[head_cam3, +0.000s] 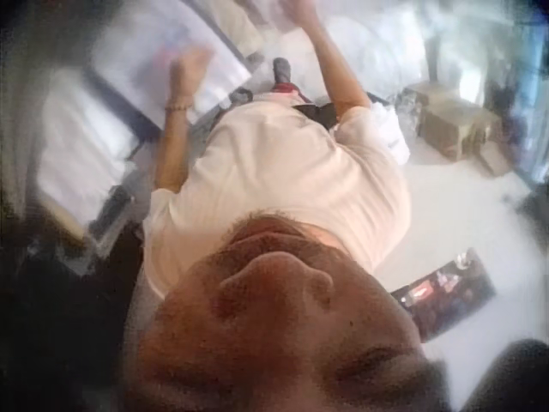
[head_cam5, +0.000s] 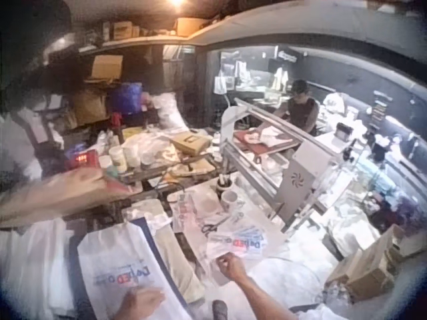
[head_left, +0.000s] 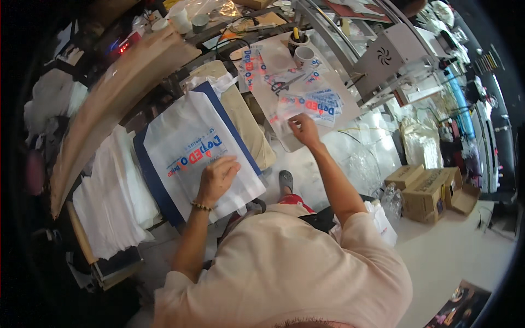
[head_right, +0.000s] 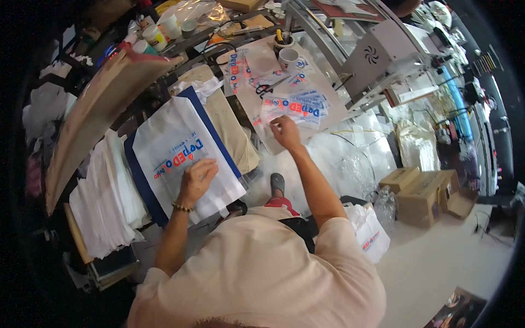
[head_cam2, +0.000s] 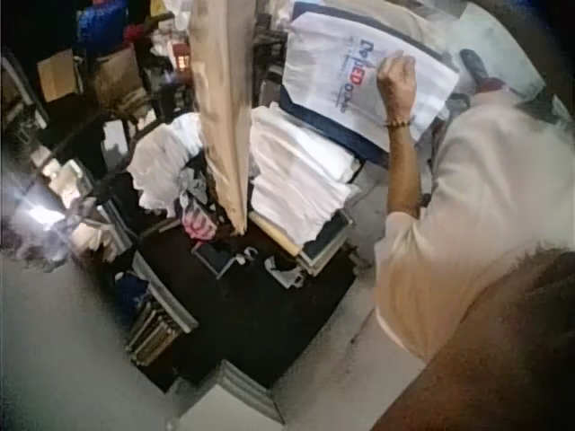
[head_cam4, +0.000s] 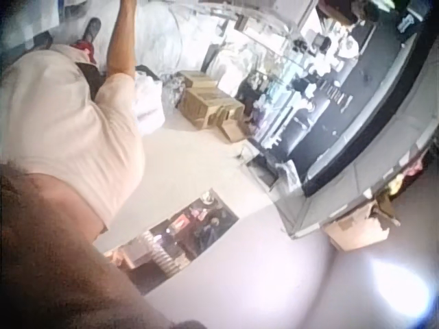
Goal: The person prepares graphics for printing by cutting out designs from a large sheet with scissors, then places the cutouts onto white tote bags and uses a heat press machine to transfer the designs. They repeat this process for multiple bags, smoothing the graphics by hand before pressing and stacking the finished items.
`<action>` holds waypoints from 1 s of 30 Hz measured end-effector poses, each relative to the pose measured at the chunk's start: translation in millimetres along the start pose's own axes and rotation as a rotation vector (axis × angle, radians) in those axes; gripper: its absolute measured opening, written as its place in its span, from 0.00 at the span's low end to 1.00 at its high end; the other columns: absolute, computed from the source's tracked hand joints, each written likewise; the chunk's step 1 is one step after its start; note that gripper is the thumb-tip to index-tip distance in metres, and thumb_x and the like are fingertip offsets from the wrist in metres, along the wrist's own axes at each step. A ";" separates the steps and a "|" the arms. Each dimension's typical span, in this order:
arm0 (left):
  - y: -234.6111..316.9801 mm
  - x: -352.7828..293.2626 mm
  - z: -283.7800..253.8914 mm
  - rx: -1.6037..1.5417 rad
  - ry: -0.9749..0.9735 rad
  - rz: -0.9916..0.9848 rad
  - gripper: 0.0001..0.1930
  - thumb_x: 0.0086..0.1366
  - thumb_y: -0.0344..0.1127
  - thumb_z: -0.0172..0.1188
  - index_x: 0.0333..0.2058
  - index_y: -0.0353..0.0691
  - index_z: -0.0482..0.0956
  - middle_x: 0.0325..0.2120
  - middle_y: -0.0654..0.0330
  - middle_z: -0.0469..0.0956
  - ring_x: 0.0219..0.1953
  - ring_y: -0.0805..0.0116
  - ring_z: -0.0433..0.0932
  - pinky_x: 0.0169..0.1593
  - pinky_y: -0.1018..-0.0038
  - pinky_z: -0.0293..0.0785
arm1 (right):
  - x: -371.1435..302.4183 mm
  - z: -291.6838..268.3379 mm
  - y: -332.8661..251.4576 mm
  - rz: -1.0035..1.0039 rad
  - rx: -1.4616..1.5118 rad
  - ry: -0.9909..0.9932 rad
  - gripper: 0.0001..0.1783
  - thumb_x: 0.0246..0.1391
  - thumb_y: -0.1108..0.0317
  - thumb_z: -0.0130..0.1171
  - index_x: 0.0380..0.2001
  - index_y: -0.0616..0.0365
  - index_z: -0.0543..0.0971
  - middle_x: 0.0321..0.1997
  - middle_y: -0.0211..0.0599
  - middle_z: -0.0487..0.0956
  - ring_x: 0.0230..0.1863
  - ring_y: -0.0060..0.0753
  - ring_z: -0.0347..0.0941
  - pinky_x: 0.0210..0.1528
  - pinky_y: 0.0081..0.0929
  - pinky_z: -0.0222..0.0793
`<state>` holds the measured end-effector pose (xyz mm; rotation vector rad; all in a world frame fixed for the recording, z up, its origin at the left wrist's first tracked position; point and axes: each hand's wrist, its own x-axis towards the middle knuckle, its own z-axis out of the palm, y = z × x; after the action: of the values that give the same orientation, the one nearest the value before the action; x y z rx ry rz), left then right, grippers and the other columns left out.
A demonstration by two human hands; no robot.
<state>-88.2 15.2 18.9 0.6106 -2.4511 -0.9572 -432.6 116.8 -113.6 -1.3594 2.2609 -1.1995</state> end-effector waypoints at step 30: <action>68.2 59.2 143.2 -0.018 -0.279 -0.266 0.12 0.64 0.38 0.67 0.41 0.36 0.85 0.37 0.51 0.84 0.39 0.49 0.83 0.44 0.61 0.79 | 199.2 -66.6 141.3 0.110 -0.399 0.182 0.34 0.47 0.47 0.72 0.55 0.55 0.81 0.54 0.53 0.77 0.55 0.61 0.74 0.56 0.52 0.71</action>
<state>-229.5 102.3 -14.2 0.8658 -2.6437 -1.2402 -665.4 20.5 -138.6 -1.2695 2.7775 -0.9000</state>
